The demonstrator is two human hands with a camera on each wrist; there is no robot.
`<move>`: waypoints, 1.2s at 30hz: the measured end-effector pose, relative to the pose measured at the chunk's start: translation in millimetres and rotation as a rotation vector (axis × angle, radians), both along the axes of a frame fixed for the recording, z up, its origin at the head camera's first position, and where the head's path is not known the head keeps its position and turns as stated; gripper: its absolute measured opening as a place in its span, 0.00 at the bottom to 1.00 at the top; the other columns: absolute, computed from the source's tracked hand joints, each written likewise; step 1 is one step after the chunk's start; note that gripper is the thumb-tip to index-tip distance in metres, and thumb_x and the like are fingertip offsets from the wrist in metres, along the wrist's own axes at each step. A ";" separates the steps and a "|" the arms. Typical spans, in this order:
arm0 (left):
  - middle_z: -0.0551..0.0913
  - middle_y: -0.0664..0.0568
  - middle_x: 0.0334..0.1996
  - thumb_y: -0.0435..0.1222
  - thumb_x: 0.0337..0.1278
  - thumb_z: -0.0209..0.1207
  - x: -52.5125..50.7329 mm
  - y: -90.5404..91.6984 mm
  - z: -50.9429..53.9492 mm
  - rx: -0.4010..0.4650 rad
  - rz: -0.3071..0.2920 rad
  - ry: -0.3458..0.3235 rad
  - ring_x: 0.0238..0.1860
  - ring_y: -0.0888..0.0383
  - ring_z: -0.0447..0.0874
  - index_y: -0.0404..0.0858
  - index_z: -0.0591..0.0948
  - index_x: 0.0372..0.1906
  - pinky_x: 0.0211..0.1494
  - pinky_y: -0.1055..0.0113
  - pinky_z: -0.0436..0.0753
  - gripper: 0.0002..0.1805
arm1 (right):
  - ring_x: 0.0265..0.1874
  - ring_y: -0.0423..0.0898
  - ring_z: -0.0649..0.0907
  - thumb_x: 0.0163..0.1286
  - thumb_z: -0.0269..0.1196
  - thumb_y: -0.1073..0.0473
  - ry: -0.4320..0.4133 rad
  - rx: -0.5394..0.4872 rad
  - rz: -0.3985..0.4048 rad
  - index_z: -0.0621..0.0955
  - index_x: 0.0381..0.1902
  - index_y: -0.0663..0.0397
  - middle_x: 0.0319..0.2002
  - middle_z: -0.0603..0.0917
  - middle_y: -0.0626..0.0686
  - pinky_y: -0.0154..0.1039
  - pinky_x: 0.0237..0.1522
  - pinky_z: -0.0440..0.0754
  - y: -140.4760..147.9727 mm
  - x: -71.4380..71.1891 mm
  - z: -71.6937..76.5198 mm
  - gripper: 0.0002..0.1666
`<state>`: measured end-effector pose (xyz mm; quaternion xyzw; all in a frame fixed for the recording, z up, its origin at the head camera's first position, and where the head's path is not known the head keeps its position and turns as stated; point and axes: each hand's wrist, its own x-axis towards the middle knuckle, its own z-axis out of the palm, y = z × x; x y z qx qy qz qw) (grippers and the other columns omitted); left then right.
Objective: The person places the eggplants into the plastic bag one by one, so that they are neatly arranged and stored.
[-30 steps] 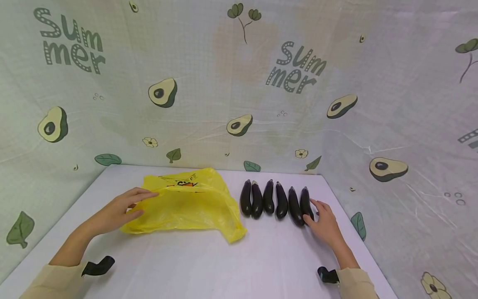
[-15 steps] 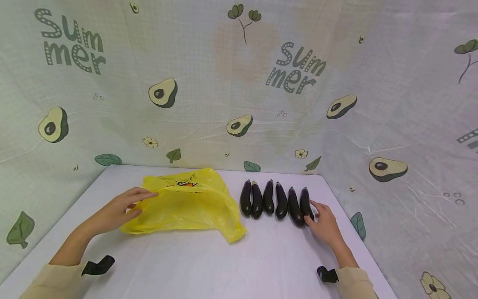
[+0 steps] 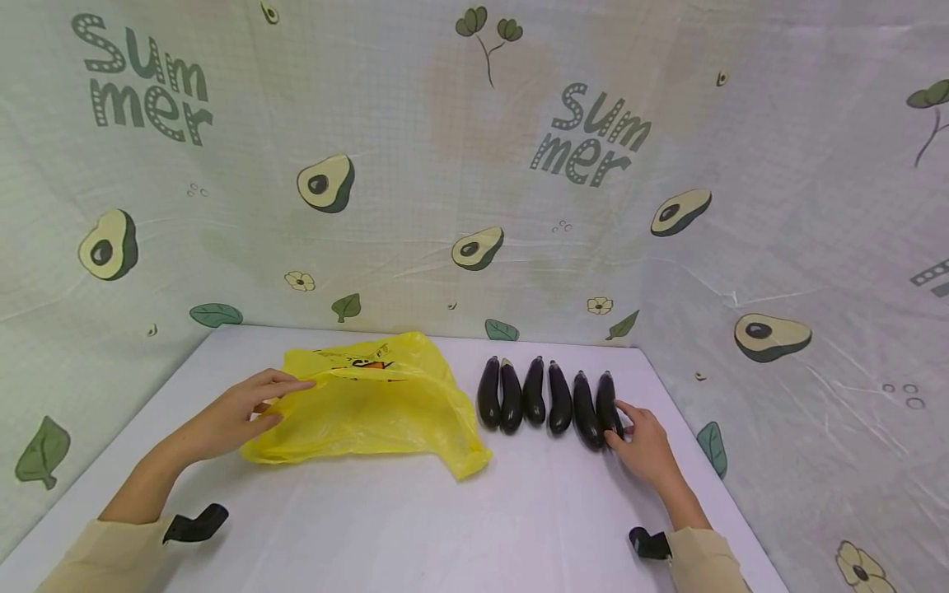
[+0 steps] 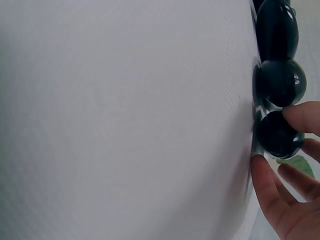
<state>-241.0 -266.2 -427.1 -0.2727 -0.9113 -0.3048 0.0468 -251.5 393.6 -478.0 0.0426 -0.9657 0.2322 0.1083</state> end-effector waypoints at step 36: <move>0.79 0.45 0.62 0.19 0.64 0.64 0.7 2.2 0.1 0.024 -0.016 -0.017 0.43 0.60 0.75 0.48 0.77 0.75 0.43 0.67 0.79 0.38 | 0.63 0.74 0.79 0.75 0.68 0.52 -0.227 -0.179 -0.117 0.67 0.79 0.63 0.68 0.73 0.78 0.64 0.58 0.82 6.0 -6.2 5.1 0.42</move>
